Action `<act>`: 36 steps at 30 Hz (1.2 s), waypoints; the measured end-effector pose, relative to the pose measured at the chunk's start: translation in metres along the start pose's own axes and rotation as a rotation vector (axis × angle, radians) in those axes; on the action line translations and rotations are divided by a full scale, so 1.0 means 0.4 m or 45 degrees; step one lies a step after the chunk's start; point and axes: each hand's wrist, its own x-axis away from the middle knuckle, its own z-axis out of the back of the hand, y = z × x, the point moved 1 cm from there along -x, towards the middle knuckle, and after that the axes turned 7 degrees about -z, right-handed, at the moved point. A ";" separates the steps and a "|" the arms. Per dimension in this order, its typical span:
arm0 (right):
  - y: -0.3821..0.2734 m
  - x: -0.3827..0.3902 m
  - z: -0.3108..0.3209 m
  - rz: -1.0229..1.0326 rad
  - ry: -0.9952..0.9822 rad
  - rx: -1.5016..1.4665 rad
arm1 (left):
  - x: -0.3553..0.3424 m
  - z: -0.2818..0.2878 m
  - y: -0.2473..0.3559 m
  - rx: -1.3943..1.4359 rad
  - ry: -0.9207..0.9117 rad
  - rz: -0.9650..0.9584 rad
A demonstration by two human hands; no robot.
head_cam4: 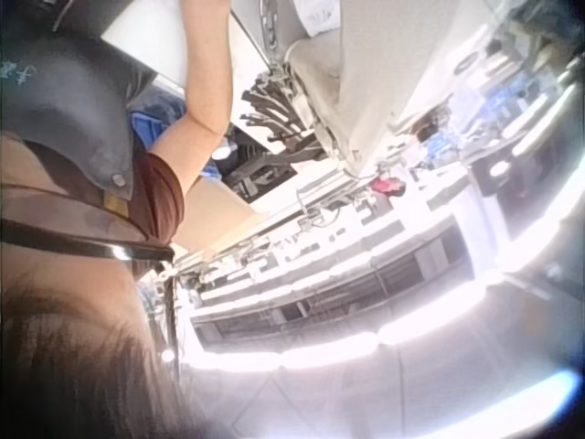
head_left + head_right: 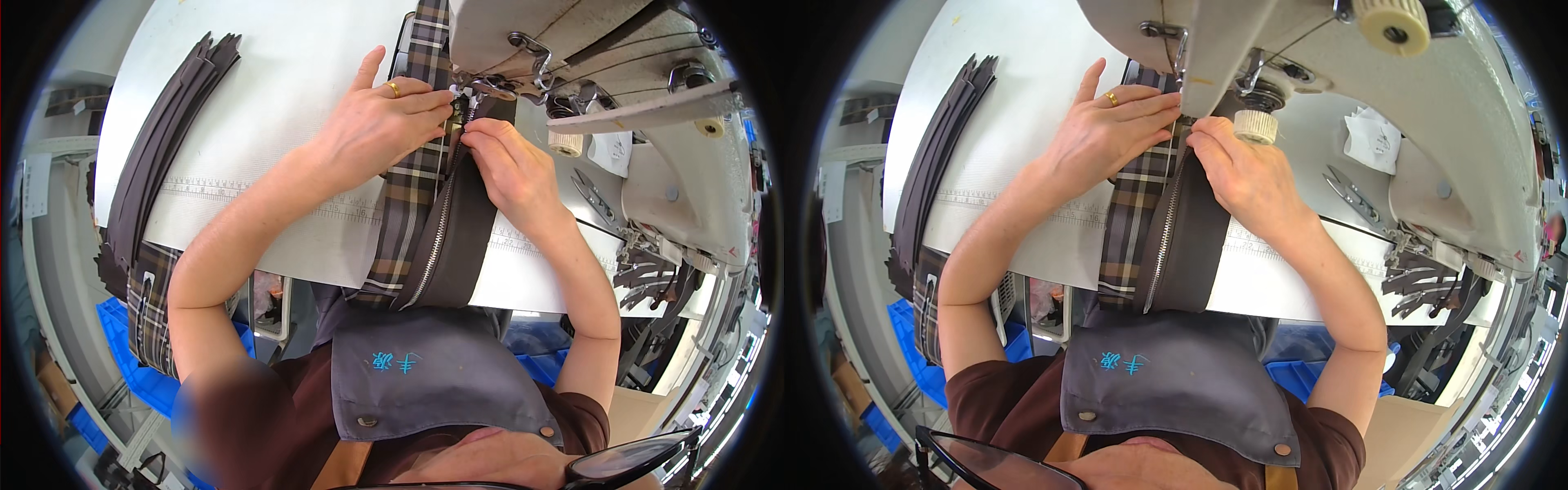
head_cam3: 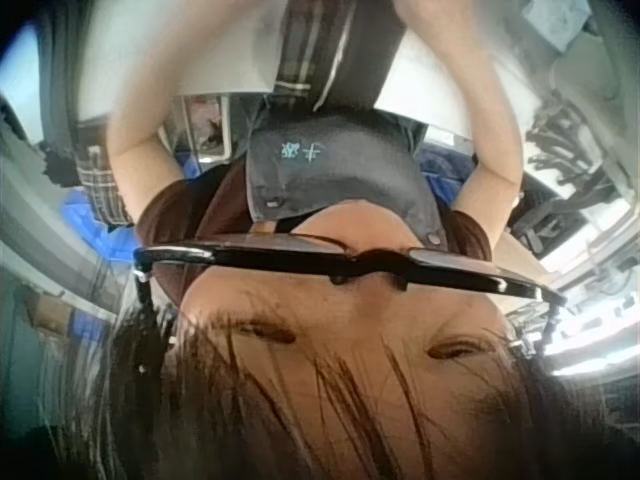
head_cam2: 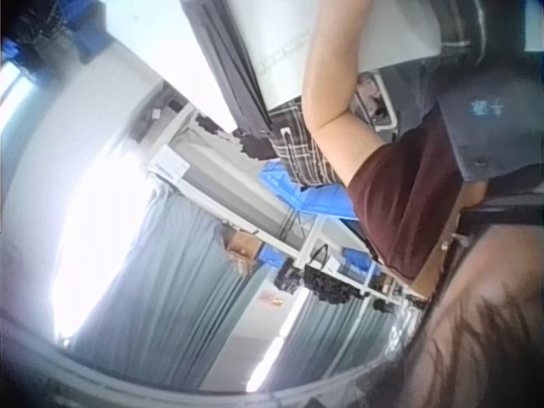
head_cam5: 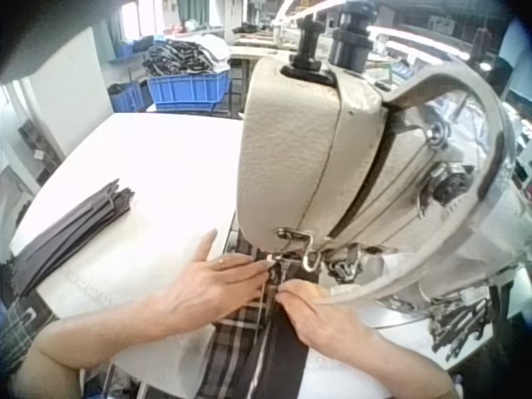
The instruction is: The person prepares a sewing machine by threading it and then sews a zipper onto a plaid fabric pouch. They guide the fabric under the needle, stitch along the zipper, and trim the excess thread after completion.
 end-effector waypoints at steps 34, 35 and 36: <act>-0.027 0.004 0.015 -0.036 -0.045 0.087 | 0.000 0.002 -0.007 0.143 -0.041 -0.076; -0.027 0.004 0.015 -0.034 -0.048 0.087 | 0.000 0.001 -0.009 0.158 -0.046 -0.071; -0.026 0.005 0.016 -0.033 -0.050 0.088 | -0.001 -0.001 -0.011 0.173 -0.049 -0.067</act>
